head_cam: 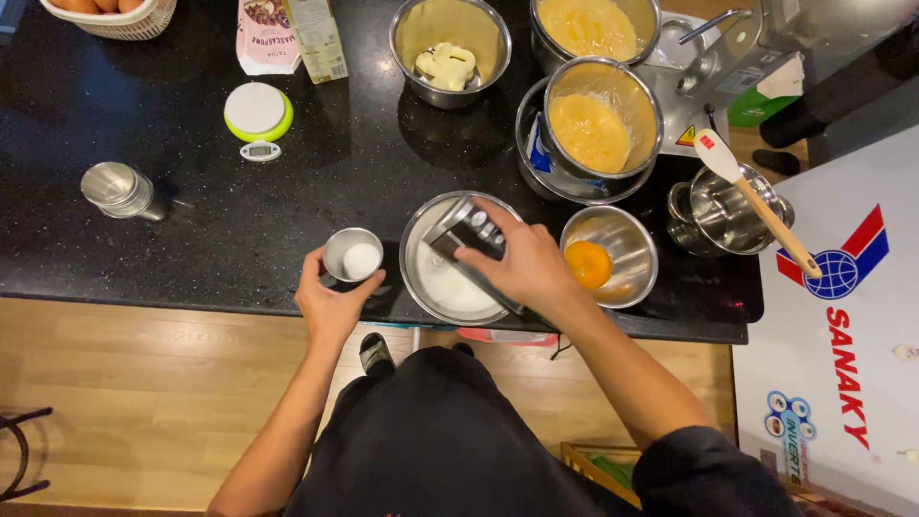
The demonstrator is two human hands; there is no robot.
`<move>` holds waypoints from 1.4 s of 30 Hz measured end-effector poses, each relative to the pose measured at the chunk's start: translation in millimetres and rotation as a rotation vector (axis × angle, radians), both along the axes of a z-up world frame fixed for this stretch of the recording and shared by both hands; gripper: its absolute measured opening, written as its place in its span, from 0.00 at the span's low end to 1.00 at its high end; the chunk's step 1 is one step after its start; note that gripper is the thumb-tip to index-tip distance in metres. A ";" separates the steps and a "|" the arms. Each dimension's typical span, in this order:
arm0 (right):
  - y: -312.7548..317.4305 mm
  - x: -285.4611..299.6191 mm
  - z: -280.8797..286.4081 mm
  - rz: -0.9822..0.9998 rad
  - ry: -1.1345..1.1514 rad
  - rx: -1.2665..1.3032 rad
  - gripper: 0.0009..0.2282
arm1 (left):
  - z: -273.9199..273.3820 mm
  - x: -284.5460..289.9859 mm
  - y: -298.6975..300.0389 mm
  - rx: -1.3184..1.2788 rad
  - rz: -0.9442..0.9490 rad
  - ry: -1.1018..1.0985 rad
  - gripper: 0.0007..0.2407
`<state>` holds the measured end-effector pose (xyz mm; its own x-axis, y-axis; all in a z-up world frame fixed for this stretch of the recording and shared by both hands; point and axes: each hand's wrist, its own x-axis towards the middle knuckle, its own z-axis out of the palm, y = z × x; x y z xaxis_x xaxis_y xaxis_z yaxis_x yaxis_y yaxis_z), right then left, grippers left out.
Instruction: Whisking egg whites in a bowl using a hand mixer while adding sugar.
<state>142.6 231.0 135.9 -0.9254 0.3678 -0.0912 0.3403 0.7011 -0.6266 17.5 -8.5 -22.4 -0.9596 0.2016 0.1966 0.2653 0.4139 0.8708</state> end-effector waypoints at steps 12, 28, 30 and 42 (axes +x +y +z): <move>-12.1 -3.2 13.5 -0.085 -0.092 0.054 0.32 | -14.8 -14.3 -6.5 0.034 0.013 -0.115 0.29; -17.9 -17.0 42.0 -0.273 -0.381 -0.061 0.34 | -1.2 -20.9 8.5 0.078 -0.077 -0.107 0.30; -8.4 1.4 21.5 -0.205 -0.204 -0.031 0.34 | -0.3 -22.6 9.1 0.089 -0.082 -0.091 0.29; -5.5 1.6 3.6 -0.110 -0.024 0.046 0.32 | 0.2 -20.8 13.1 0.089 -0.108 -0.063 0.29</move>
<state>144.2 225.5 139.6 -0.8768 0.4717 -0.0934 0.4316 0.6865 -0.5852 -3.3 4.6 -22.2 -0.9441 0.2891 0.1586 0.2483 0.3064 0.9190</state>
